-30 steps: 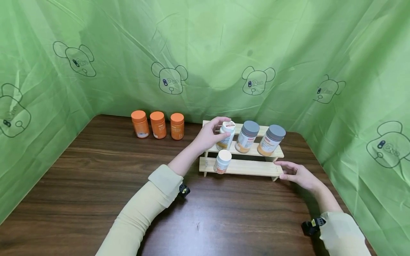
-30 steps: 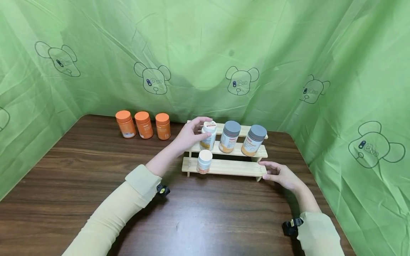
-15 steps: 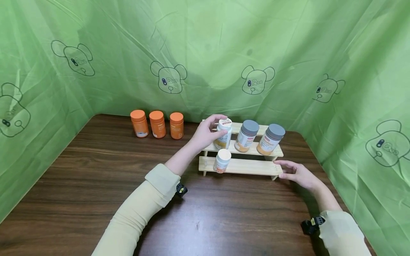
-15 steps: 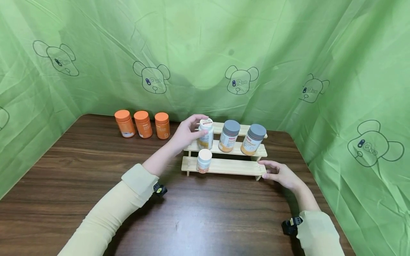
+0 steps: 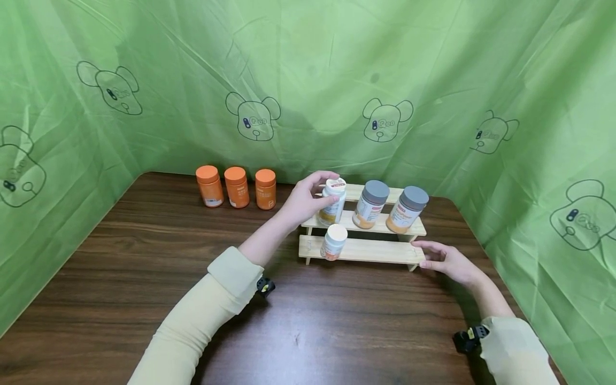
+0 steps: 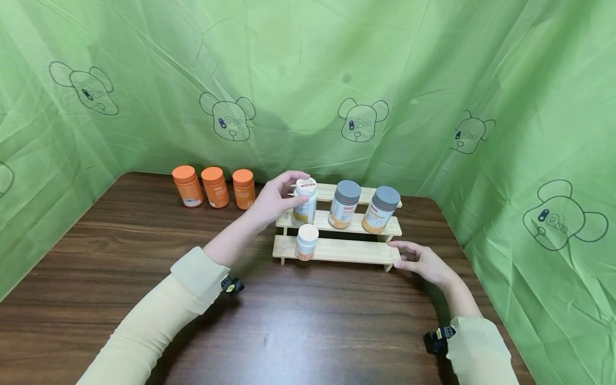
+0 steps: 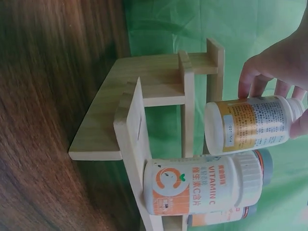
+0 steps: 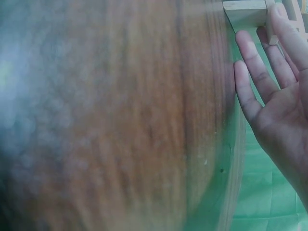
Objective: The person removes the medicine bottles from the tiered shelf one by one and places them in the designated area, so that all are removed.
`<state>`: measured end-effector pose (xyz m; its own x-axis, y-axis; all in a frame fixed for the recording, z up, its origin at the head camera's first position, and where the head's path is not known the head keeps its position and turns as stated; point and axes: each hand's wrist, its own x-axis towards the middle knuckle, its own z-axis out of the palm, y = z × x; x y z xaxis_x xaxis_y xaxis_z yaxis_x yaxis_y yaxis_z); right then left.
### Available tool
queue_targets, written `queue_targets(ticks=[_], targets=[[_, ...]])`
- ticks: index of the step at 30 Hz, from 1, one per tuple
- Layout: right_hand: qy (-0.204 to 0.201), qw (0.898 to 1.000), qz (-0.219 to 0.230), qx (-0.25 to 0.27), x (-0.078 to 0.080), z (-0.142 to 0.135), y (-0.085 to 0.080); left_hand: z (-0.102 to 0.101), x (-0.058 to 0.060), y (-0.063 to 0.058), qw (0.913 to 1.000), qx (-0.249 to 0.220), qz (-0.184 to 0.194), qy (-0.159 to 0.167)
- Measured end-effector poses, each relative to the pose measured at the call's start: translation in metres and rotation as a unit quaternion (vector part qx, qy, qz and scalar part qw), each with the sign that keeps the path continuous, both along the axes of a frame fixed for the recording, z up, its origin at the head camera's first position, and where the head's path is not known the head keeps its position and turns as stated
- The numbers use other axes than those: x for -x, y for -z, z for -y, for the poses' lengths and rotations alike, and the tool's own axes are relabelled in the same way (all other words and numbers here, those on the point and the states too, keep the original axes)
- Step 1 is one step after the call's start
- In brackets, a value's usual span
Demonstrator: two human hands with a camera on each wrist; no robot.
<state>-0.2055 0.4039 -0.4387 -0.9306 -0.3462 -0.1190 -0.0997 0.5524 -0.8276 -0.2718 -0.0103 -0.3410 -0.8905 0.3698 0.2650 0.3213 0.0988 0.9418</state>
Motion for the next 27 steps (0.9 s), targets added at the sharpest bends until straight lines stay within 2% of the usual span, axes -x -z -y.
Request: queue_targets(ticks=[13, 21, 27], targets=[[-0.002, 1.000, -0.010, -0.008, -0.001, 0.000, 0.000, 0.017, -0.011, -0.011, 0.9998, 0.012, -0.012, -0.012], [0.000, 1.000, -0.005, -0.008, -0.001, 0.001, 0.001, 0.029, -0.018, -0.010, 0.9997, -0.020, -0.016, 0.002], [0.001, 1.000, -0.009, -0.012, -0.001, 0.001, 0.001, 0.041, -0.023, -0.008, 0.9997, -0.021, -0.011, -0.011]])
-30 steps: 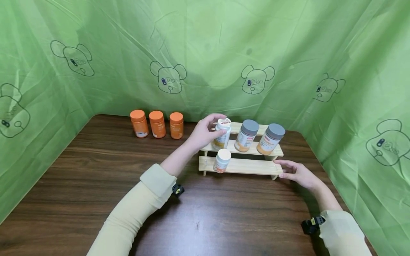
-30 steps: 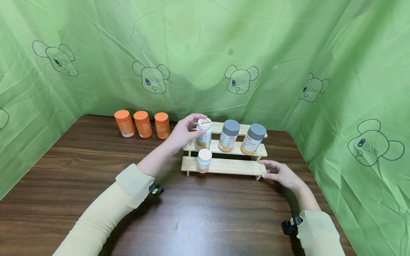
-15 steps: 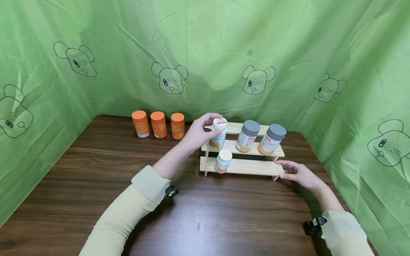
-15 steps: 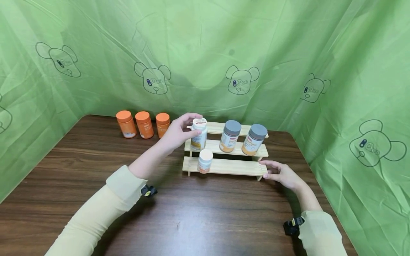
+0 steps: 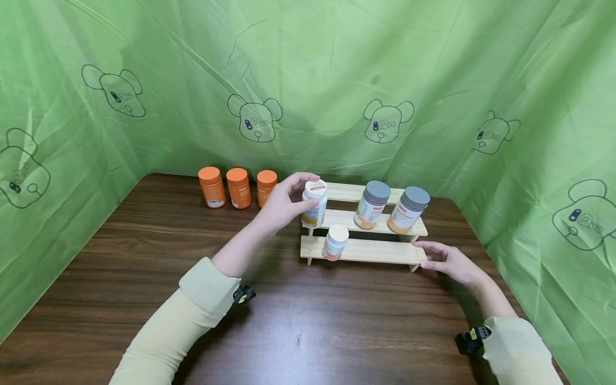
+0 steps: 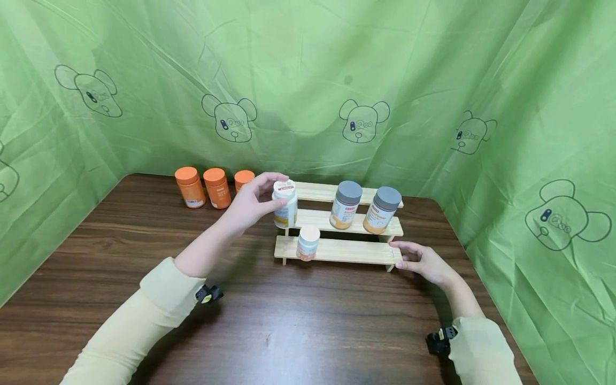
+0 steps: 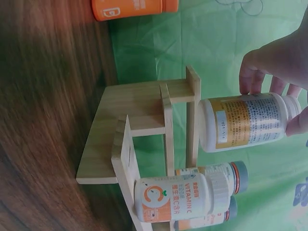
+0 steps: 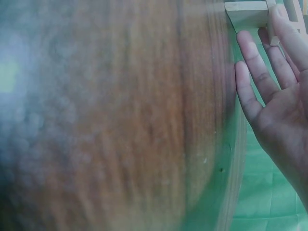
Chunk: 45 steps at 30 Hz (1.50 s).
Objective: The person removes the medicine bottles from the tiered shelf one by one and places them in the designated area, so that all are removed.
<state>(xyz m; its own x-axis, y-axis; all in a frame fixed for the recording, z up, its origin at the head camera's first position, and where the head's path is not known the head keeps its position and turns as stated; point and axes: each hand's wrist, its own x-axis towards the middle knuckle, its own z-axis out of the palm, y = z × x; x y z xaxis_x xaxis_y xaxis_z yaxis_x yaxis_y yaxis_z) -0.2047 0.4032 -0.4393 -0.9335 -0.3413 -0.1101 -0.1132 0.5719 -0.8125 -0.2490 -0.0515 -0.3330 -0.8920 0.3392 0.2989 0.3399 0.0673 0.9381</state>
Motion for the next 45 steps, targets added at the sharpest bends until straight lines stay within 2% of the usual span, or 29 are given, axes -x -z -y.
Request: queue_targets(ticks=[7, 11, 15, 21, 25, 26, 28, 32, 34, 38, 45], targets=[[-0.001, 1.000, -0.004, -0.003, 0.001, -0.001, 0.001, 0.016, -0.007, 0.001, 0.9999, 0.001, 0.015, -0.007], [-0.004, 1.000, -0.006, 0.001, 0.000, -0.001, 0.001, 0.025, -0.008, 0.005, 0.9997, 0.008, 0.010, -0.021], [-0.004, 1.000, -0.006, 0.007, 0.000, 0.000, 0.000, 0.034, -0.008, 0.010, 0.9992, 0.010, 0.000, -0.039], [-0.002, 1.000, -0.002, 0.007, -0.002, 0.001, -0.003, 0.045, -0.006, 0.017, 0.9982, 0.012, 0.008, -0.058], [0.000, 1.000, -0.001, 0.006, -0.003, 0.002, -0.004, 0.052, -0.014, 0.008, 0.9974, 0.022, 0.021, -0.065], [0.000, 1.000, -0.002, 0.004, -0.002, 0.002, -0.003, 0.054, -0.014, 0.009, 0.9972, 0.024, 0.024, -0.067], [0.002, 1.000, -0.004, 0.000, -0.002, 0.001, -0.002, 0.058, -0.011, 0.013, 0.9972, 0.022, 0.025, -0.067], [0.006, 1.000, -0.006, -0.004, 0.000, -0.003, 0.002, 0.069, 0.006, 0.036, 0.9966, 0.025, 0.007, -0.078], [0.007, 1.000, -0.004, -0.002, 0.001, -0.004, 0.004, 0.073, 0.009, 0.041, 0.9960, 0.031, -0.003, -0.084], [0.006, 1.000, -0.001, 0.004, 0.001, -0.005, 0.005, 0.080, 0.013, 0.048, 0.9944, 0.045, -0.009, -0.095], [0.000, 1.000, 0.002, 0.016, 0.001, -0.004, 0.004, 0.090, 0.021, 0.053, 0.9923, 0.072, 0.021, -0.099]])
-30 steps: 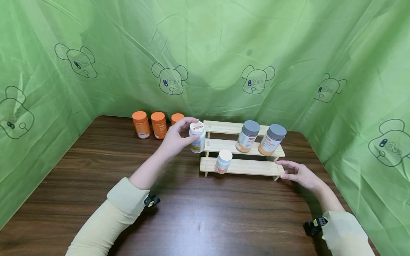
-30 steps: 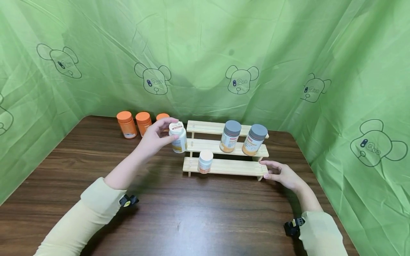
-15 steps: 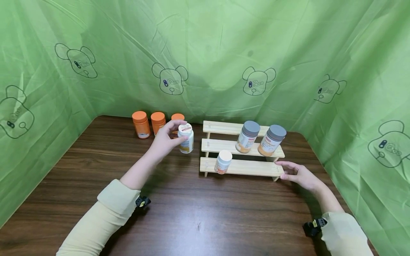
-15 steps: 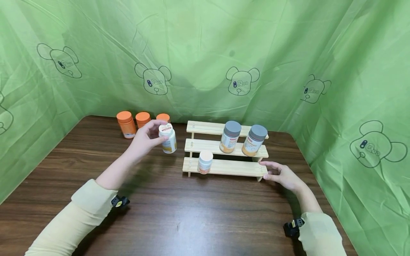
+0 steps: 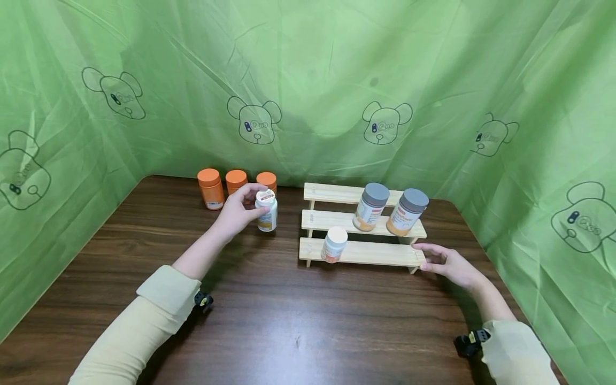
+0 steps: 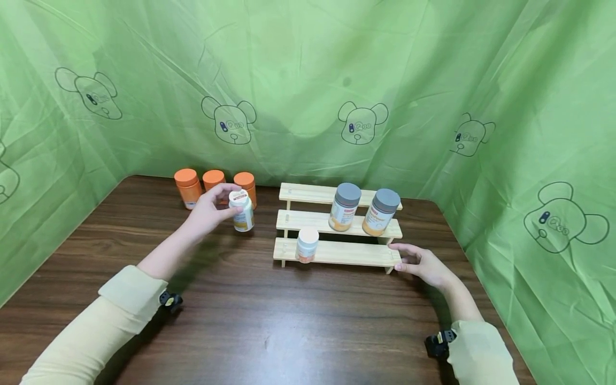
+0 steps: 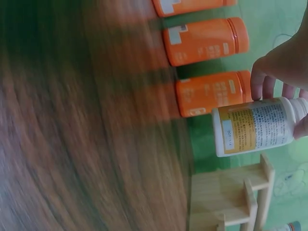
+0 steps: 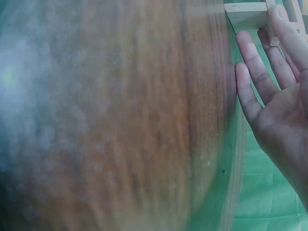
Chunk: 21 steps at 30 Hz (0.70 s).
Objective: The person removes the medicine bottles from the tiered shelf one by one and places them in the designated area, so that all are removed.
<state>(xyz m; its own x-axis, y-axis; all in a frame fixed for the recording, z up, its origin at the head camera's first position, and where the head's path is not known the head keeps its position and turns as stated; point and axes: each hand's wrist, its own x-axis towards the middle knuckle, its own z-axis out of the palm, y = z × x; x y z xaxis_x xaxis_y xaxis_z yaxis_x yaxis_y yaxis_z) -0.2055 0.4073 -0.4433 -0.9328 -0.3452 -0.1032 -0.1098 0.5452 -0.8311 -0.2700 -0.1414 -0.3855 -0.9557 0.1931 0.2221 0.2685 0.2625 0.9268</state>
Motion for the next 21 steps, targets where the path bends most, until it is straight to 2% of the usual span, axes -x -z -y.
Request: queue_targets(ticks=[7, 15, 21], targets=[[0.001, 1.000, -0.008, -0.010, 0.000, 0.001, 0.001, 0.009, 0.008, 0.007, 0.9992, 0.020, 0.033, 0.011], [-0.006, 1.000, -0.013, -0.008, 0.000, 0.001, 0.000, 0.014, 0.017, 0.016, 0.9979, 0.037, 0.048, 0.024], [-0.007, 1.000, -0.007, 0.000, -0.001, 0.002, -0.001, 0.014, 0.020, 0.020, 0.9972, 0.037, 0.056, 0.033]])
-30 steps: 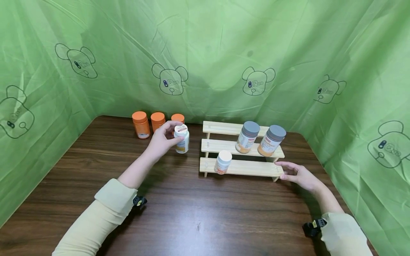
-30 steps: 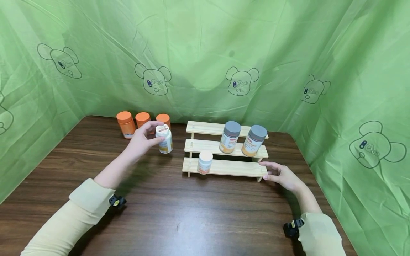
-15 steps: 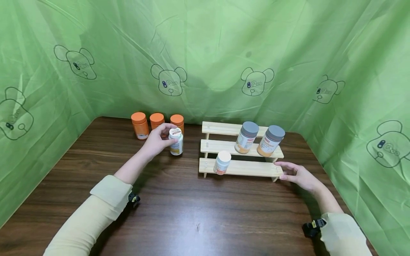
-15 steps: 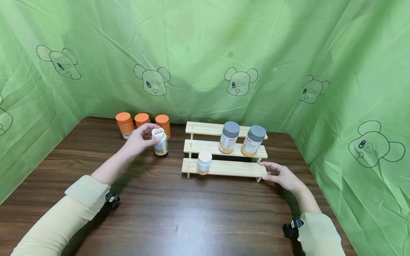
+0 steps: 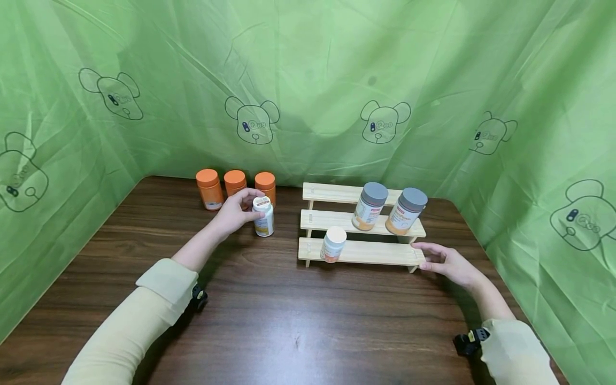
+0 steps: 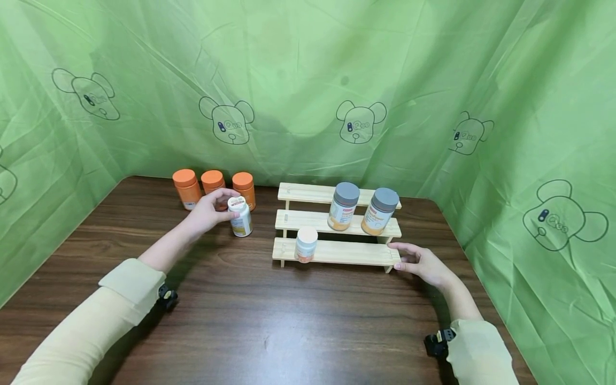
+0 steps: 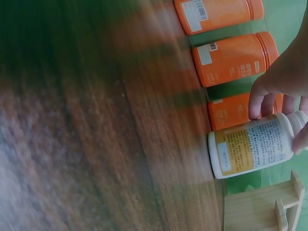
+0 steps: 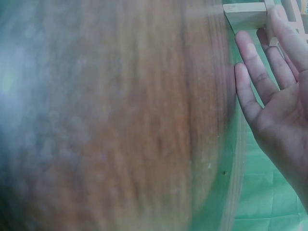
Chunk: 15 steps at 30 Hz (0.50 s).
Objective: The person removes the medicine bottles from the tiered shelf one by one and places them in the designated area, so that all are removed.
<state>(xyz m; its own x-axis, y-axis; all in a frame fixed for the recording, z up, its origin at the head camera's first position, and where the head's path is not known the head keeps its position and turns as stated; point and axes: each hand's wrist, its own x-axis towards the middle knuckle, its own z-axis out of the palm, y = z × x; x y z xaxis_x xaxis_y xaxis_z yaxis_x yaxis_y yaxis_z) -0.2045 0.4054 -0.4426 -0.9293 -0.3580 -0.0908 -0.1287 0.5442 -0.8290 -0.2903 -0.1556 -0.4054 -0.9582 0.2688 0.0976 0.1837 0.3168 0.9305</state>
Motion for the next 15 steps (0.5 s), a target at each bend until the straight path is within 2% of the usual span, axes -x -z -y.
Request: queue_targets(ticks=[8, 15], targets=[[0.000, 1.000, 0.002, 0.008, -0.0005, 0.0005, 0.0005, -0.0004, 0.0000, 0.0021, 0.9999, -0.003, 0.009, 0.007], [0.001, 1.000, 0.000, 0.007, -0.0006, 0.0005, -0.0008, -0.0011, 0.0013, 0.0026, 0.9999, 0.009, -0.001, 0.004]])
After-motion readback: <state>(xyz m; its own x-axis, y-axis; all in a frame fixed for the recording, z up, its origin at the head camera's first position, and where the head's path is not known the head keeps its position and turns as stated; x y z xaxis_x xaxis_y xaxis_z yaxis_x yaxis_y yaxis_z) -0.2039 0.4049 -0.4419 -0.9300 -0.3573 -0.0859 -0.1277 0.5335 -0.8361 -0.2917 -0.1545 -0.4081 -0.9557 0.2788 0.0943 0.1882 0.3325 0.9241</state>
